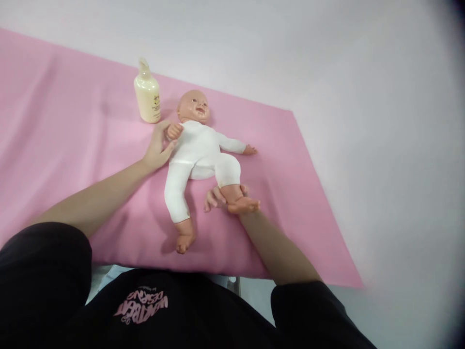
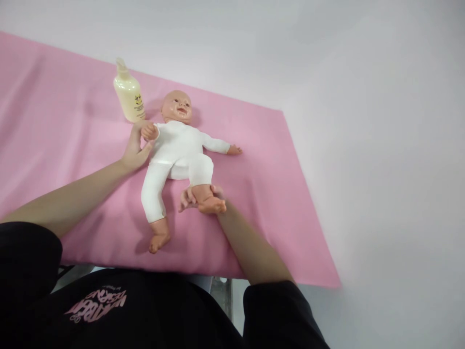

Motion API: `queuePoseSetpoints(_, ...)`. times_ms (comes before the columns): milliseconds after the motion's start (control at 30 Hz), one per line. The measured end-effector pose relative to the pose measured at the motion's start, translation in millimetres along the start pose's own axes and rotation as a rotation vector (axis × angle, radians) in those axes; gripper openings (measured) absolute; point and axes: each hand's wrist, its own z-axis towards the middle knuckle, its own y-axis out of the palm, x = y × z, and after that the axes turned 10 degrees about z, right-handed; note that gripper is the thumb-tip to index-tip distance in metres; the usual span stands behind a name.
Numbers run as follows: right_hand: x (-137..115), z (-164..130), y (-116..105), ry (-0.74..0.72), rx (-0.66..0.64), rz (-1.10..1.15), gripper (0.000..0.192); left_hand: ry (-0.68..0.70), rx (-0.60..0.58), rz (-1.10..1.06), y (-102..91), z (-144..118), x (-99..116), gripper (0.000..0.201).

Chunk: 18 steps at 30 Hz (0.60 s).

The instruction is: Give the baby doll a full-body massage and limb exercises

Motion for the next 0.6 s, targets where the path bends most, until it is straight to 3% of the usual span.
queuePoseSetpoints(100,-5.7,2.1,6.9,-0.203,0.111,0.089,0.058,0.139,-0.115,0.073,-3.4,-0.7,9.7,0.063)
queuePoseSetpoints(233,-13.3,3.2,19.4,-0.252,0.461,0.17,0.047,0.256,-0.25,0.147,-3.3,2.2,15.4,0.051)
queuePoseSetpoints(333,-16.1,3.1,20.2,-0.25,0.636,0.177,0.048,0.295,-0.318,0.192,-2.3,4.3,16.2,0.049)
queuePoseSetpoints(600,-16.4,3.7,17.0,-0.241,0.749,0.163,0.05,0.339,-0.36,0.198,-1.7,3.5,15.4,0.045)
